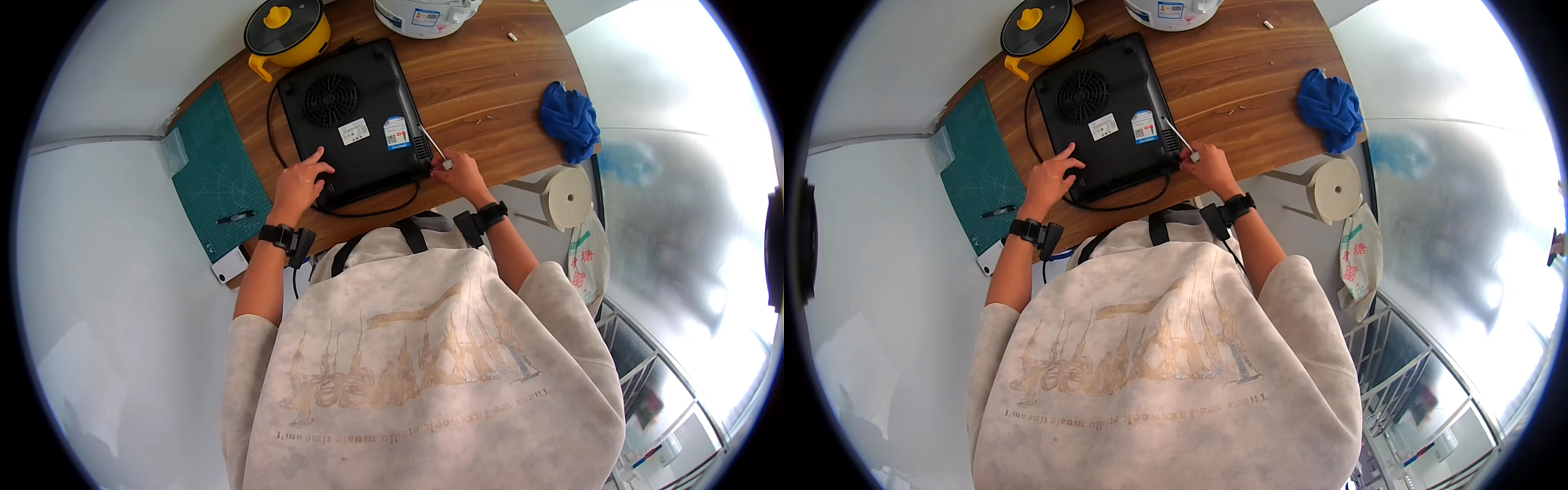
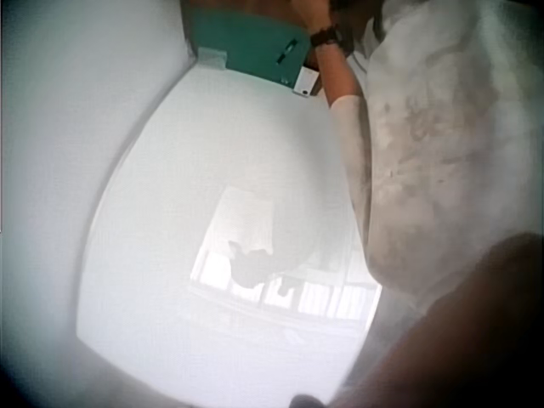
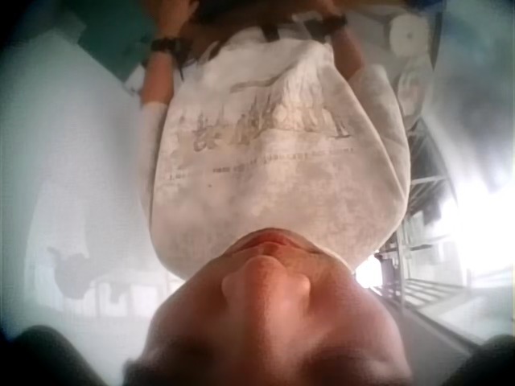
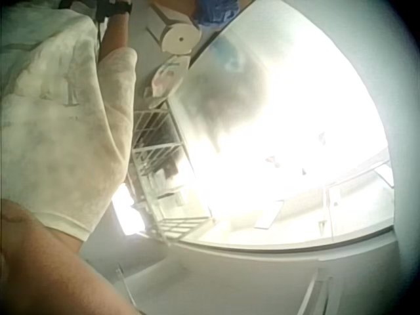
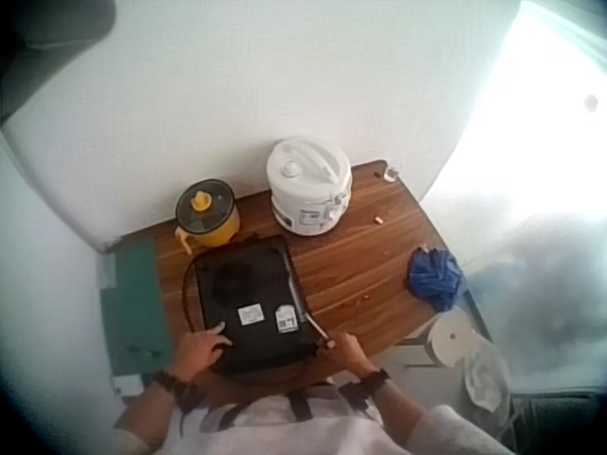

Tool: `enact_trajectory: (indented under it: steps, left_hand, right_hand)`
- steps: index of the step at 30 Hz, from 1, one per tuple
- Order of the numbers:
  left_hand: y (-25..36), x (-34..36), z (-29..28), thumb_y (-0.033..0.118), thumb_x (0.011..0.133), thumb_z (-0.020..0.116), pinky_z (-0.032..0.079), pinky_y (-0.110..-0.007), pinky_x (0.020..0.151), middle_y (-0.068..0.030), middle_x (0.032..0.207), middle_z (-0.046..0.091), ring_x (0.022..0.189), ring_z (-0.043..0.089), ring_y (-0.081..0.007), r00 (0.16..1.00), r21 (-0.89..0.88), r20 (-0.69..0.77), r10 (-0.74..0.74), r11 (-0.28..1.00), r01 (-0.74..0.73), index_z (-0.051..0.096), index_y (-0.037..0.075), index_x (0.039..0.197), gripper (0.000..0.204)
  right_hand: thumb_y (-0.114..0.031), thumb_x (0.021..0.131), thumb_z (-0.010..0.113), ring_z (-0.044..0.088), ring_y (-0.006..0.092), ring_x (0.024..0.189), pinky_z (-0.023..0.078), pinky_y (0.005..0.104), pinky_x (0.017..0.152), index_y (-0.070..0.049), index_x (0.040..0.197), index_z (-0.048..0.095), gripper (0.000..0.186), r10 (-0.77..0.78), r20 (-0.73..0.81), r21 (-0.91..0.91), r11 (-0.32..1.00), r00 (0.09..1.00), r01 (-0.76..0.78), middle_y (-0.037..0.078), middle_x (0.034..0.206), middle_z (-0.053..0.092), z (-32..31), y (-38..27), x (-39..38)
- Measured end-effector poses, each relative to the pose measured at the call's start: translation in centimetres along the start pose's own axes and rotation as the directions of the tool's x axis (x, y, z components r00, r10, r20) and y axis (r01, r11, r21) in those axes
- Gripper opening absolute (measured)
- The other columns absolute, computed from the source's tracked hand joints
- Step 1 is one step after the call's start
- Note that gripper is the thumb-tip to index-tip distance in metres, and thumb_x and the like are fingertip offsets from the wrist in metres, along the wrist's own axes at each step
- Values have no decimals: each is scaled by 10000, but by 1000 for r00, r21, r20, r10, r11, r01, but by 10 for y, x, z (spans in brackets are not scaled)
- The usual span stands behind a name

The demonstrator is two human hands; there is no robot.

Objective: The person uses a screwdriver to remove screws from the underside of a black electronic device on a wooden table. They place the screws on the table and continue unscrewing multiple fasteners around the device's base.

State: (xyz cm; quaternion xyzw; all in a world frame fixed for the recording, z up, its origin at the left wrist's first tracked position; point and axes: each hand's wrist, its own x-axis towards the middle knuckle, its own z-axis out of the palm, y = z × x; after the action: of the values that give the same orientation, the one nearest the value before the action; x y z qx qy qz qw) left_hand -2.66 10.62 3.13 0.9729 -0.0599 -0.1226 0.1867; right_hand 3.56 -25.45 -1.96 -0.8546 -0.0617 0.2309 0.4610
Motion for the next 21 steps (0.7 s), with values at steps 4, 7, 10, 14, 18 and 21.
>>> enact_trajectory:
  steps: [4,7,10,14,18,21]
  left_hand:
    - [4,0,-3,69,757,725,568,-362,725,-25,1428,542,784,700,-255,999,4,24,-24,1000,24,713,202,960,242]
    - [6,1,-4,68,757,723,569,-360,729,-27,1428,541,785,700,-257,999,2,34,-30,1000,30,713,204,960,244]
    - [5,0,-3,73,757,722,569,-359,732,-28,1427,542,781,699,-258,1000,4,23,-19,1000,19,714,207,961,244]
    - [4,0,-2,93,761,718,569,-360,730,-28,1427,543,767,697,-254,1000,7,16,-24,1000,24,717,212,963,234]
    - [5,1,-2,111,765,712,568,-358,723,-29,1429,541,741,693,-246,999,11,30,-42,999,42,720,213,962,223]
    - [6,0,-2,117,765,710,567,-356,717,-25,1432,538,722,689,-242,999,5,21,-40,999,40,722,215,963,221]
  right_hand:
    - [-100,757,718,698,281,789,537,356,748,-50,929,708,180,6,-6,31,1000,1000,-5,137,813,707,0,2,-1]
    - [-138,777,699,688,315,822,532,374,764,-59,933,708,175,-11,-53,-19,1000,999,10,148,832,705,3,8,0]
    - [-167,786,695,677,341,844,527,390,773,-67,937,708,181,18,-59,-40,999,998,-20,158,854,704,3,7,-2]
    - [-213,795,716,678,351,836,525,406,765,-66,927,718,197,5,-73,-69,998,997,-10,173,846,702,3,7,-4]
    - [-282,802,741,679,369,813,526,421,749,-65,908,728,242,87,-21,-108,990,996,-89,193,823,699,4,12,-3]
    - [-314,800,749,679,377,817,527,423,744,-67,905,731,268,98,-16,-130,987,995,-99,200,821,698,7,17,-1]
